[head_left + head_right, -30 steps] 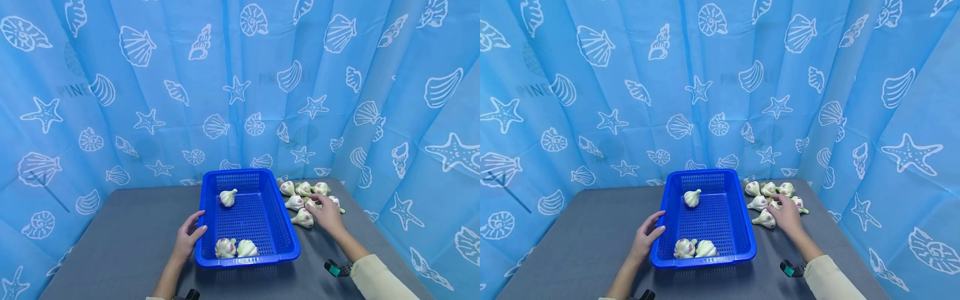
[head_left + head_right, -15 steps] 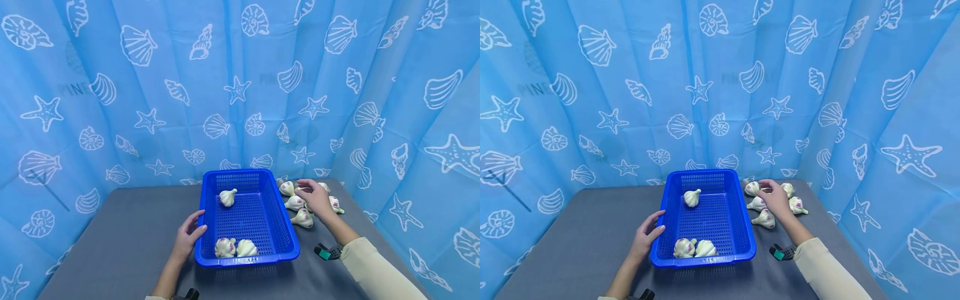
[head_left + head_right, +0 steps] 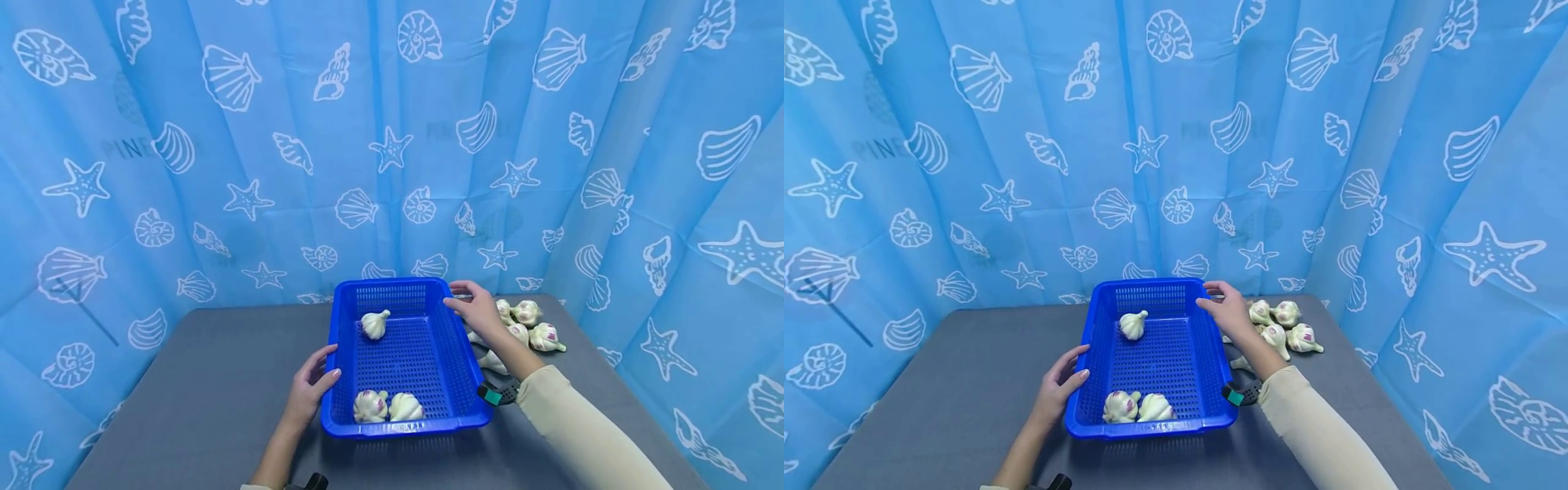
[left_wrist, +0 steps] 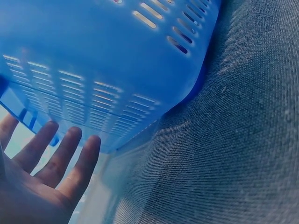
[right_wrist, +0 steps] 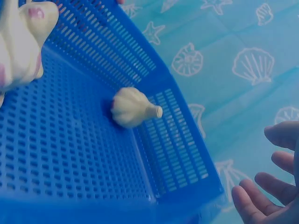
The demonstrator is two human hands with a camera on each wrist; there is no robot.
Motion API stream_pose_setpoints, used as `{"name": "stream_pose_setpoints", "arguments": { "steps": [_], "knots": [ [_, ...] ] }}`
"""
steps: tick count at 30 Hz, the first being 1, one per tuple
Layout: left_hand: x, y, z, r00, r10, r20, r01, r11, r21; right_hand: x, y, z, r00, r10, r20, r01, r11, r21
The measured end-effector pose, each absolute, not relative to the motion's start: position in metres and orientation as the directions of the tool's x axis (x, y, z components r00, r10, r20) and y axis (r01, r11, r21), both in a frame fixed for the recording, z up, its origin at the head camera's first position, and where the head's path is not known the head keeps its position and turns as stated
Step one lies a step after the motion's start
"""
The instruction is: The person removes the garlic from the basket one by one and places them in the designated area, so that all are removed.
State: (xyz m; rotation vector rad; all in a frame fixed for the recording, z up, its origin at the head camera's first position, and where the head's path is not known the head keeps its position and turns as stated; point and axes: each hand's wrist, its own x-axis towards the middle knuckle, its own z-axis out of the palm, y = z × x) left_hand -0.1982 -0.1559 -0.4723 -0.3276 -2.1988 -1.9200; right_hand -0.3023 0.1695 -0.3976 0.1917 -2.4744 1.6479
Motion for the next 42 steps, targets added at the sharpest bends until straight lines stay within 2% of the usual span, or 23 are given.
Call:
{"name": "stream_pose_setpoints", "arguments": {
  "steps": [10, 15, 22, 28, 35, 42],
  "knots": [
    [-0.199, -0.157, -0.471, -0.951, 0.038, 0.306, 0.308, 0.113, 0.945, -0.32, 0.128, -0.403, -0.983, -0.127, 0.135, -0.17, 0.331, -0.928],
    [-0.199, -0.157, -0.473, -0.951, 0.036, 0.307, 0.309, 0.115, 0.944, -0.322, 0.109, -0.403, -0.971, -0.206, 0.117, -0.191, 0.388, -0.901],
    [-0.215, -0.161, -0.499, -0.95, 0.022, 0.312, 0.312, 0.105, 0.944, -0.321, 0.086, -0.407, -0.937, -0.339, 0.088, -0.266, 0.527, -0.807],
    [-0.217, -0.163, -0.506, -0.953, 0.017, 0.302, 0.302, 0.099, 0.948, -0.321, 0.068, -0.419, -0.893, -0.449, 0.018, -0.299, 0.565, -0.769],
    [-0.216, -0.161, -0.502, -0.956, 0.016, 0.292, 0.291, 0.114, 0.95, -0.324, 0.053, -0.432, -0.883, -0.463, -0.081, -0.256, 0.617, -0.744],
    [-0.218, -0.163, -0.506, -0.953, 0.015, 0.302, 0.302, 0.111, 0.947, -0.331, 0.048, -0.437, -0.897, -0.439, -0.047, -0.269, 0.628, -0.73]
  ]
}}
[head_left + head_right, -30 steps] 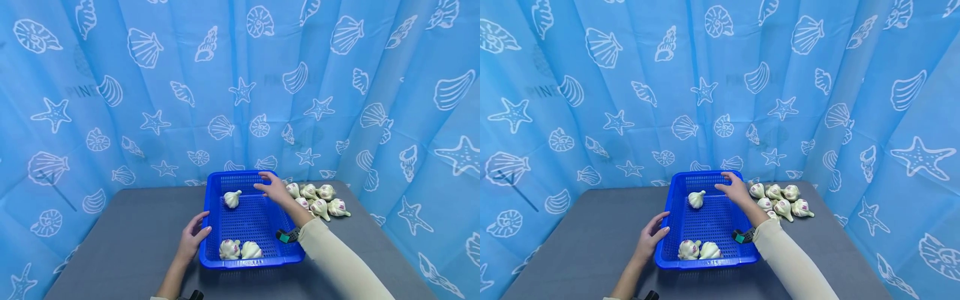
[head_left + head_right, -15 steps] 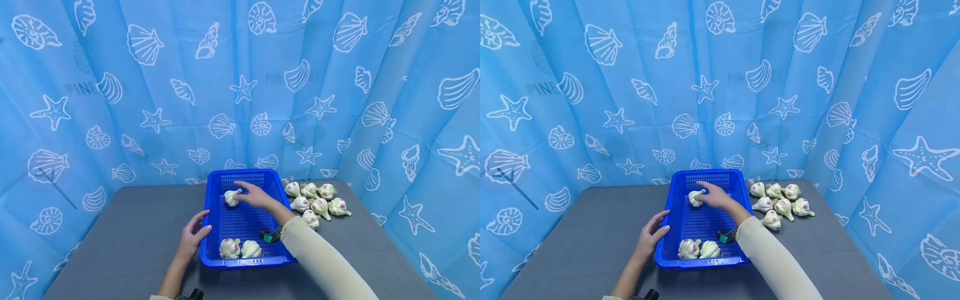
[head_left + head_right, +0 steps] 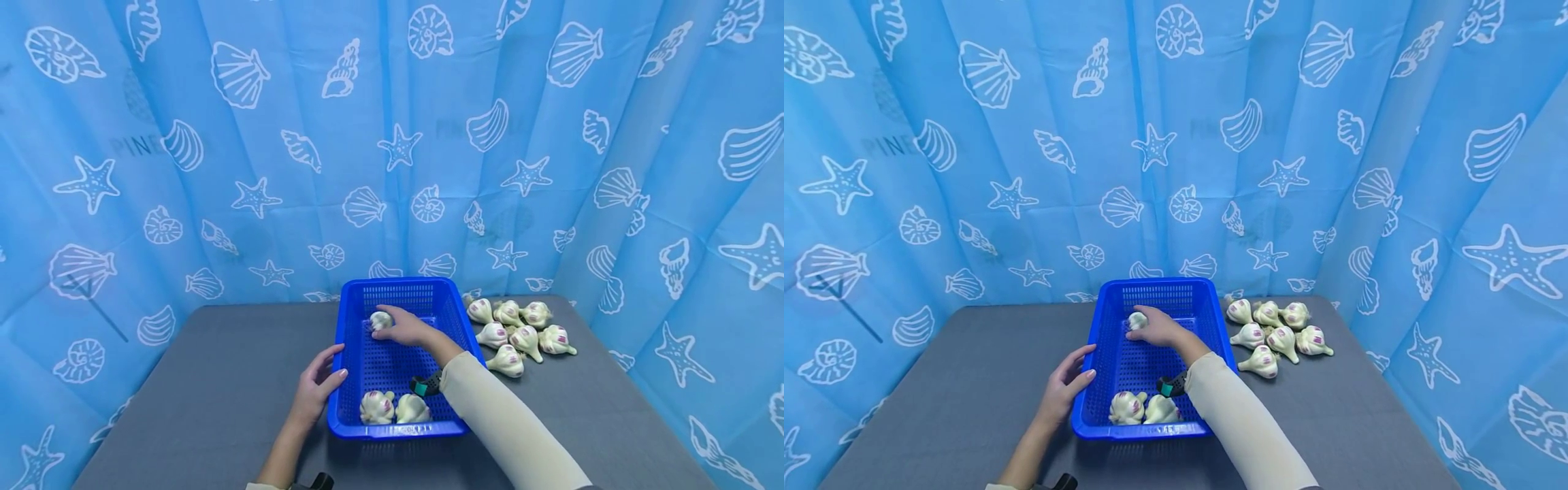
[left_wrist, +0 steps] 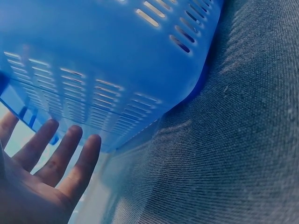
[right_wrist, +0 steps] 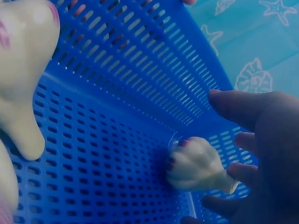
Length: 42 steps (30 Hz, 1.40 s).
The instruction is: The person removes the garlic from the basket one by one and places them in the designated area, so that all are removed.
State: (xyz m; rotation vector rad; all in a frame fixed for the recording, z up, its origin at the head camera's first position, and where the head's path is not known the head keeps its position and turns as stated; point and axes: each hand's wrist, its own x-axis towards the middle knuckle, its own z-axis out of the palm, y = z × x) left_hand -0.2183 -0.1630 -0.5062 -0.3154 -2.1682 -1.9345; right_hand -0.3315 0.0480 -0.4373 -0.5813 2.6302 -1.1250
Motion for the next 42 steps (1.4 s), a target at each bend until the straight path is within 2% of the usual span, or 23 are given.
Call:
{"name": "stream_pose_setpoints", "arguments": {
  "steps": [9, 18, 25, 35, 42],
  "knots": [
    [-0.219, -0.163, -0.509, -0.955, 0.011, 0.296, 0.296, 0.117, 0.948, -0.336, 0.051, -0.444, -0.893, -0.449, 0.017, -0.331, 0.632, -0.701],
    [-0.219, -0.164, -0.508, -0.953, 0.009, 0.304, 0.303, 0.122, 0.945, -0.339, 0.051, -0.451, -0.919, -0.394, -0.002, -0.294, 0.689, -0.663],
    [-0.219, -0.164, -0.509, -0.949, 0.005, 0.314, 0.313, 0.123, 0.942, -0.343, 0.054, -0.456, -0.914, -0.404, -0.045, -0.295, 0.735, -0.611],
    [-0.218, -0.161, -0.503, -0.948, 0.008, 0.319, 0.317, 0.111, 0.942, -0.339, 0.062, -0.447, -0.912, -0.407, -0.046, -0.316, 0.772, -0.552],
    [-0.215, -0.16, -0.499, -0.954, -0.002, 0.301, 0.299, 0.118, 0.947, -0.332, 0.07, -0.439, -0.911, -0.408, -0.059, -0.311, 0.773, -0.553]
  ]
}}
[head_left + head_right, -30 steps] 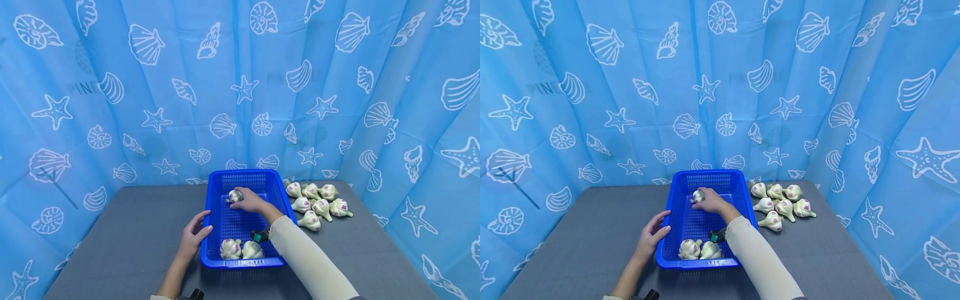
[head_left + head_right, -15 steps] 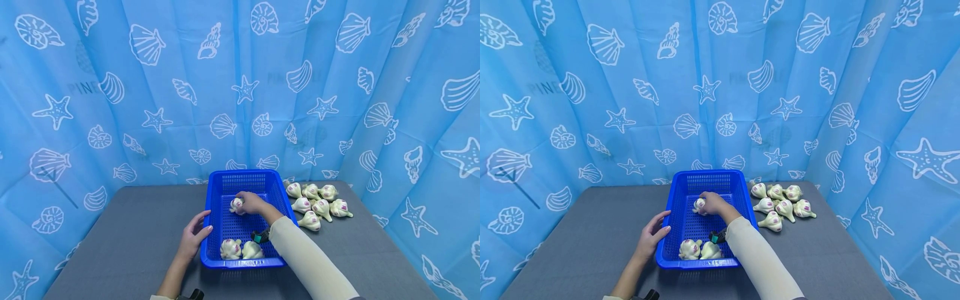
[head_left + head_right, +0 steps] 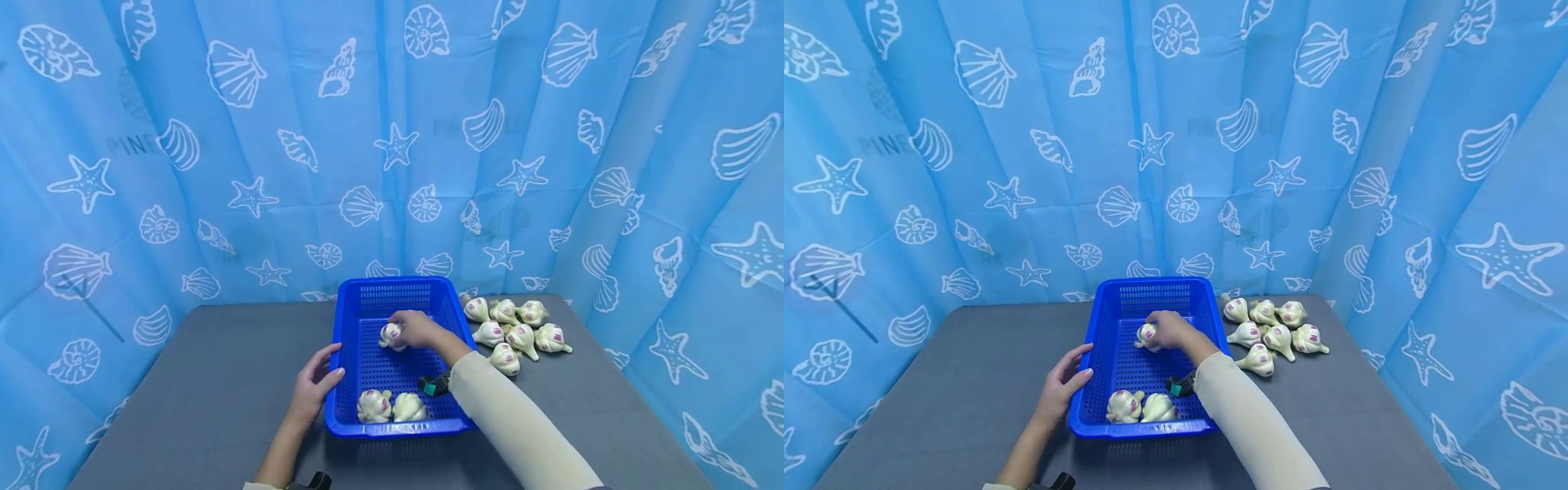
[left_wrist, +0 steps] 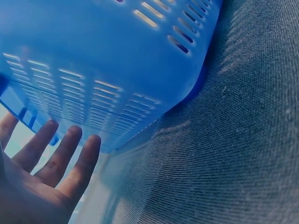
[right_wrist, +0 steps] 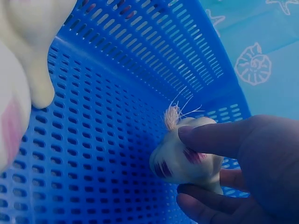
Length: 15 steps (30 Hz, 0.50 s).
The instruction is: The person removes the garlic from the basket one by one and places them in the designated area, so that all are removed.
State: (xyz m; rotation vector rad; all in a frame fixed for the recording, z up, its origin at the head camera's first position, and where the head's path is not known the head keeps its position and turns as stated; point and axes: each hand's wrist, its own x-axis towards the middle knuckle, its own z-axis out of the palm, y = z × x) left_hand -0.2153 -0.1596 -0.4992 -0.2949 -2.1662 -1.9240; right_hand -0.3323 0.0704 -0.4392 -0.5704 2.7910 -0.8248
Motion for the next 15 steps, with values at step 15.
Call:
{"name": "stream_pose_setpoints", "arguments": {
  "steps": [15],
  "knots": [
    [-0.2, -0.156, -0.476, -0.957, 0.016, 0.291, 0.29, 0.126, 0.949, -0.319, 0.09, -0.421, -0.882, -0.47, -0.041, -0.379, 0.758, -0.532]
  ]
}}
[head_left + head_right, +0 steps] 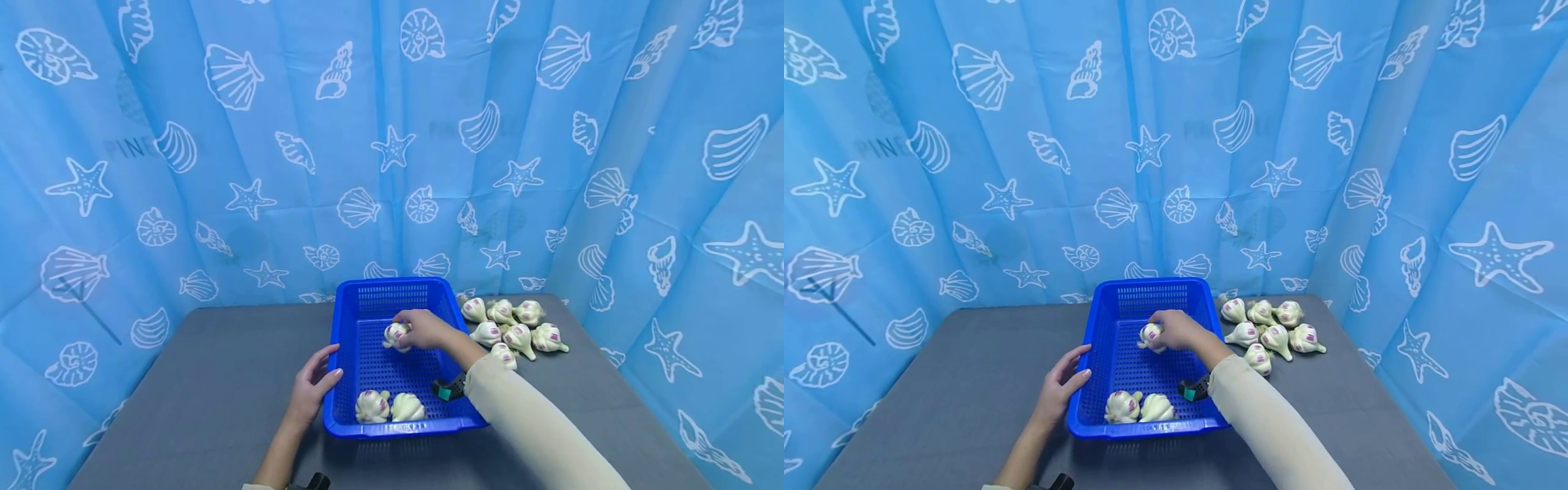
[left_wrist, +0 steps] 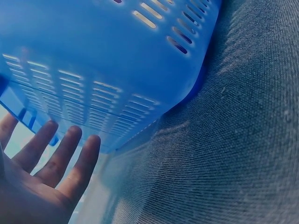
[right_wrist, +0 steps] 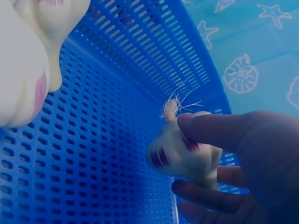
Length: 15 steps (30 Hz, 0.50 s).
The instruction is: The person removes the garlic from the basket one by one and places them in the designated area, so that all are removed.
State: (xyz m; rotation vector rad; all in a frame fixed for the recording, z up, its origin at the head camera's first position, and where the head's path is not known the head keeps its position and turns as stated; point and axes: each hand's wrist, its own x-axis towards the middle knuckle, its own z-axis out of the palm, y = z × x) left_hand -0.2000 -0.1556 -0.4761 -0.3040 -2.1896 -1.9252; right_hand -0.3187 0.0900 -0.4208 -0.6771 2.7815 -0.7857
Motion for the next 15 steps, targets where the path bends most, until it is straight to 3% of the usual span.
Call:
{"name": "stream_pose_setpoints", "arguments": {
  "steps": [15],
  "knots": [
    [-0.198, -0.156, -0.471, -0.956, 0.031, 0.29, 0.292, 0.104, 0.951, -0.306, 0.11, -0.406, -0.864, -0.496, 0.085, -0.467, 0.728, -0.502]
  ]
}}
